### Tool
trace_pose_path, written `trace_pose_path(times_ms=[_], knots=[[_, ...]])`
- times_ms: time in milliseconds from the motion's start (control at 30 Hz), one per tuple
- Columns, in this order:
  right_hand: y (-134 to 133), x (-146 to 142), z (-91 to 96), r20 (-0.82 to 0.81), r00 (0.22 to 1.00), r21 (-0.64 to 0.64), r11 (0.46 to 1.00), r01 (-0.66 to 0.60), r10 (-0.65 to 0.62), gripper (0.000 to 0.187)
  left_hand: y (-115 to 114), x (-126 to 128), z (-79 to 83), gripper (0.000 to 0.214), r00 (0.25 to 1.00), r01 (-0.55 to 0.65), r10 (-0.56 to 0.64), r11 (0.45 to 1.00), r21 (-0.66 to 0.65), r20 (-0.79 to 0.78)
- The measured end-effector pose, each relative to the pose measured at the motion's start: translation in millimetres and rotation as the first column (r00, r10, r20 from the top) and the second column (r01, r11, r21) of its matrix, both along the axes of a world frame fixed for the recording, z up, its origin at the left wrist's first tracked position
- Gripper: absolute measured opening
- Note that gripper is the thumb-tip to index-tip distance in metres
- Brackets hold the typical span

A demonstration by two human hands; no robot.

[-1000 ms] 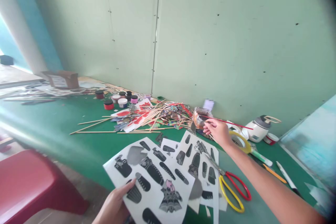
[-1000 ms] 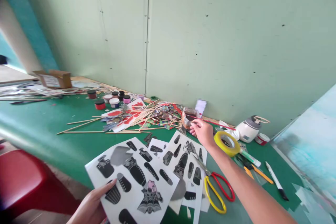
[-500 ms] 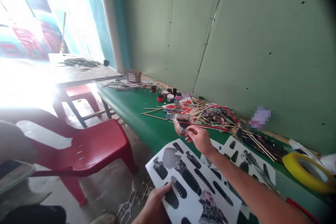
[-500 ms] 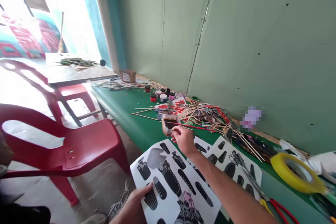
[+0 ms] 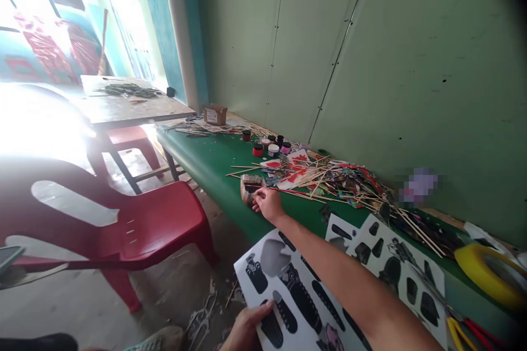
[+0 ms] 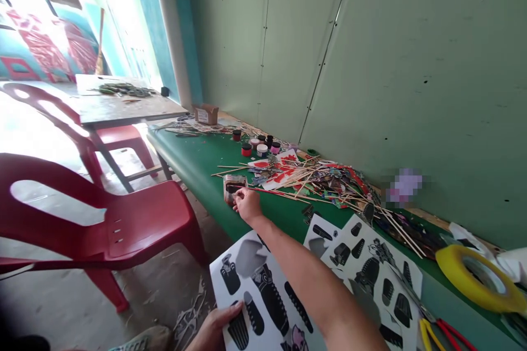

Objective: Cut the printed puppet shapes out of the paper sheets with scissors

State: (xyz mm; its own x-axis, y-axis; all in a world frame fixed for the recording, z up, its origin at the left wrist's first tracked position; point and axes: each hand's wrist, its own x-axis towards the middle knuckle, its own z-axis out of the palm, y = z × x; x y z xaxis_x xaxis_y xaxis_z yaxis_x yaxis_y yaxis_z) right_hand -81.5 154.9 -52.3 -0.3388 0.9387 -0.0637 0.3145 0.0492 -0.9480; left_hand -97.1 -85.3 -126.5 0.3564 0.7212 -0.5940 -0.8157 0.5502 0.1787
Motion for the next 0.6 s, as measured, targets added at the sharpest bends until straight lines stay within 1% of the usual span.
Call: trace_pose_path(times_ms=[100,167,233,300,367,467,533,600], knots=[[9,-6,1.9,-0.009,1.000,-0.007,1.000,0.014,-0.014,0.021,0,3,9.5,0.055,1.000,0.016,-0.016,1.000,-0.016,-0.003],[12,-7,5.6,-0.017,1.000,-0.011,1.000,0.008,-0.008,0.023,-1,5,19.0,0.053,1.000,0.014,-0.014,1.000,0.008,-0.023],[8,-2,11.6,-0.027,1.000,-0.001,1.000,-0.011,0.011,0.024,-3,7,27.6,0.053,0.999,0.016,-0.014,0.999,0.035,-0.041],[-5,13,19.9,-0.041,0.999,0.030,0.999,-0.034,0.035,0.024,-3,8,33.2,0.052,0.998,0.033,-0.031,0.998,0.045,-0.046],[-27,40,30.0,-0.060,0.997,0.083,0.996,-0.043,0.048,0.024,-1,8,36.2,0.051,0.998,0.054,-0.051,0.997,0.048,-0.047],[-70,101,43.6,-0.111,0.994,0.176,0.984,0.015,0.004,0.023,4,9,39.5,0.047,0.996,0.053,-0.047,0.996,0.068,-0.080],[-102,153,45.4,-0.137,0.987,0.215,0.970,0.111,-0.082,0.025,8,9,43.3,0.046,0.991,0.031,-0.019,0.996,0.089,-0.132],[-136,208,37.7,-0.141,0.962,0.235,0.936,0.262,-0.234,0.025,11,8,48.8,0.045,0.982,0.014,0.006,0.995,0.102,-0.188]])
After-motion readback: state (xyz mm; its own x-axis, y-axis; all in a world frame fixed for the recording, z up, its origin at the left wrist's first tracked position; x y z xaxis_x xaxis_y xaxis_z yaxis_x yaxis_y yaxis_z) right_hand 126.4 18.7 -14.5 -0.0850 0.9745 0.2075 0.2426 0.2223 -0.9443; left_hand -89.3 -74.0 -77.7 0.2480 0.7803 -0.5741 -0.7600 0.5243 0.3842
